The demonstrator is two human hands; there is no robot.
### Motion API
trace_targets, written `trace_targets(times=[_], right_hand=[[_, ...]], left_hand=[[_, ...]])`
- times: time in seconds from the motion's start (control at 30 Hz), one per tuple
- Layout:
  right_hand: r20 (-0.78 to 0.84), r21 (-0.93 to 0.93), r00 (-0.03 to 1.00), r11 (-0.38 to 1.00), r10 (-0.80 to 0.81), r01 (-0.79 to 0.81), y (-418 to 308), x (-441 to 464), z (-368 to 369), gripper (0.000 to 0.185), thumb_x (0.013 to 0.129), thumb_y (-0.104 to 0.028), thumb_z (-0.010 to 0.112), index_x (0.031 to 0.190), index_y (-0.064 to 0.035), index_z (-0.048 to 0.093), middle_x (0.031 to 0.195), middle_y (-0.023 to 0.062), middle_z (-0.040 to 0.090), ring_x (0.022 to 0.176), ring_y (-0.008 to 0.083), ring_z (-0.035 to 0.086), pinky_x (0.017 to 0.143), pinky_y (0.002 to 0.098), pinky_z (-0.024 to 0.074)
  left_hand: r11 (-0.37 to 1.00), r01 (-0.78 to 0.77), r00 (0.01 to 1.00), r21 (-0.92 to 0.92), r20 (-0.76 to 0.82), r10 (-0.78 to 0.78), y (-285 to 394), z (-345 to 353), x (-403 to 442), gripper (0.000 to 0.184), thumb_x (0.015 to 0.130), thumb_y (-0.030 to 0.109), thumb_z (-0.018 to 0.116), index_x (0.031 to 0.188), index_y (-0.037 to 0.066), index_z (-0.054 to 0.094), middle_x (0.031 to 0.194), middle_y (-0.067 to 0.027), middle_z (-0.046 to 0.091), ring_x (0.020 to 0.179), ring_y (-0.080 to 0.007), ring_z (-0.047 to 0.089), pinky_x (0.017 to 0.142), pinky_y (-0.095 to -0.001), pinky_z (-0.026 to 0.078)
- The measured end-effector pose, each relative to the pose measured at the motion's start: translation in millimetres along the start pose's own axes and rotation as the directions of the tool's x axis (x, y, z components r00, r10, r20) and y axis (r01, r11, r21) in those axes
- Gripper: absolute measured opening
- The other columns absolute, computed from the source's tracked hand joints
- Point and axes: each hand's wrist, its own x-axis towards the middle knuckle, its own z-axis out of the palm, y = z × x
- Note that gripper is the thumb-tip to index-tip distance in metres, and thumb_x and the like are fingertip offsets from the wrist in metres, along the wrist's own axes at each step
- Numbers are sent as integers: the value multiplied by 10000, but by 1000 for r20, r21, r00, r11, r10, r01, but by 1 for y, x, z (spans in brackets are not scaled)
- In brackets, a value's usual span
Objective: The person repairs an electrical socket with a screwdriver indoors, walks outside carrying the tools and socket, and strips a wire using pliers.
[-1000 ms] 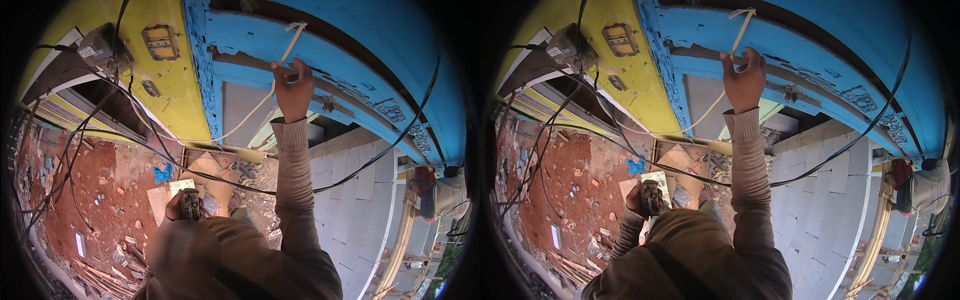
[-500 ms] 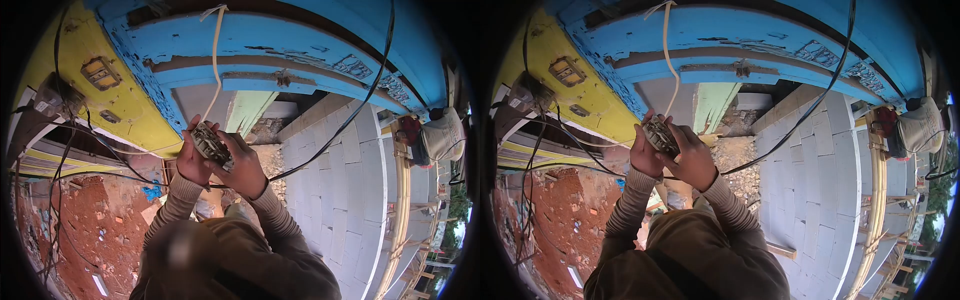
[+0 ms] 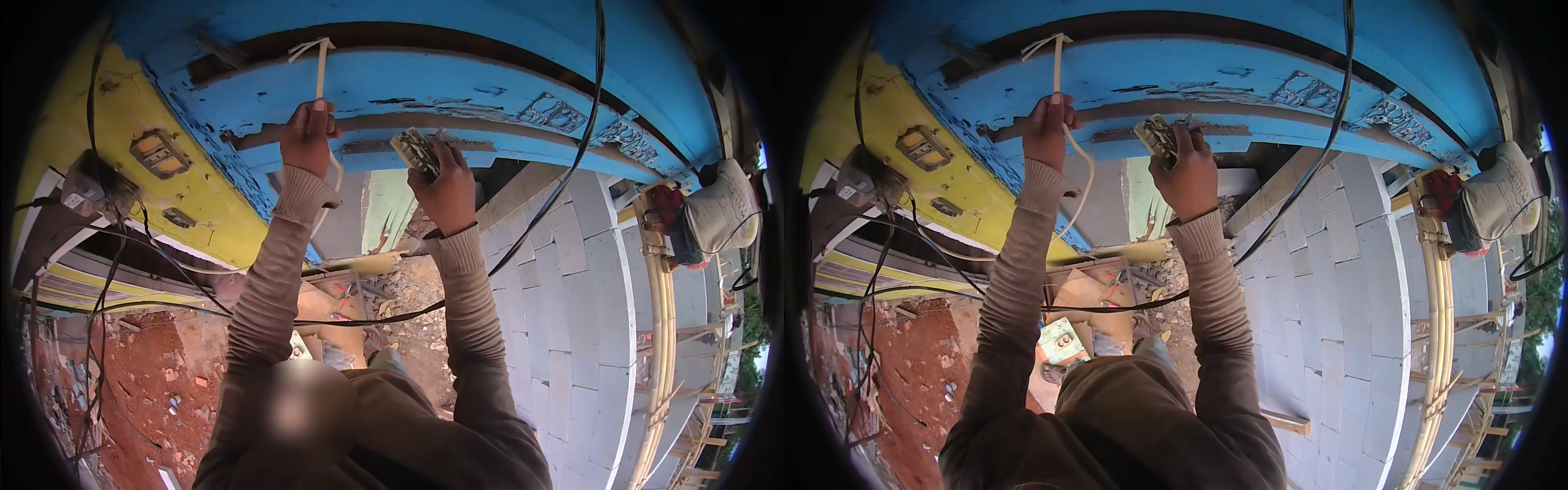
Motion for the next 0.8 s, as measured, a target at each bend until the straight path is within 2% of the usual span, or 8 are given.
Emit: trace_targets(times=[0.13,0.2,0.37,0.47,0.57,0.63,0.67,0.8], right_hand=[[-28,48,999,999,18,-16,11,12,28,526,724,-144,750,1200,28,606,1065,251,645,933,420,657,812,468,546],[-59,50,998,998,27,-25,16,17,42,512,725,-144,750,1188,30,615,1072,253,644,941,420,656,809,466,547],[-252,46,967,999,35,-24,19,25,75,469,727,-142,749,1148,34,642,1082,242,647,983,418,640,819,469,540],[-191,69,973,991,128,-117,13,24,78,520,705,-140,745,1189,1,618,1196,239,589,1029,429,593,902,503,504],[-40,-129,994,986,101,-105,14,26,70,492,688,-135,743,1154,-9,645,1175,239,590,1088,431,552,950,501,479],[-99,-212,975,961,-199,175,13,37,60,438,677,-105,773,1088,14,679,1084,220,629,1022,406,577,913,481,487],[-97,-211,974,961,-203,179,19,39,63,438,677,-105,773,1088,14,679,1084,220,629,1022,406,577,913,481,487],[-164,30,986,1000,9,-4,15,34,76,492,672,-83,815,1118,19,634,1097,207,616,1054,407,567,899,470,494]], left_hand=[[996,69,996,-63,-52,-72,30,-22,-24,327,1047,283,506,926,-1,613,629,37,423,531,-51,375,503,-231,338],[996,-45,999,-78,20,47,41,-36,-33,324,1047,287,507,927,2,606,611,43,393,526,-34,306,480,-228,268],[997,48,996,-65,72,-44,52,-67,-85,364,1053,338,491,910,11,558,618,36,361,547,-56,324,512,-233,287],[998,58,995,-40,81,-54,34,-89,-131,386,1051,333,500,891,-9,580,604,22,404,540,-56,340,513,-238,274],[989,140,989,40,33,-141,27,-106,-166,403,1045,356,506,852,7,560,620,17,393,553,-66,344,514,-244,267],[986,161,987,43,19,-162,26,-114,-181,406,1045,354,507,842,6,562,620,16,397,553,-65,344,513,-243,267],[983,180,984,48,9,-180,26,-119,-187,410,1044,352,509,831,5,564,619,16,400,553,-63,344,511,-242,266],[975,224,975,1,11,-224,26,-131,-204,400,1043,332,515,831,-3,574,608,20,397,551,-63,344,510,-241,262]])
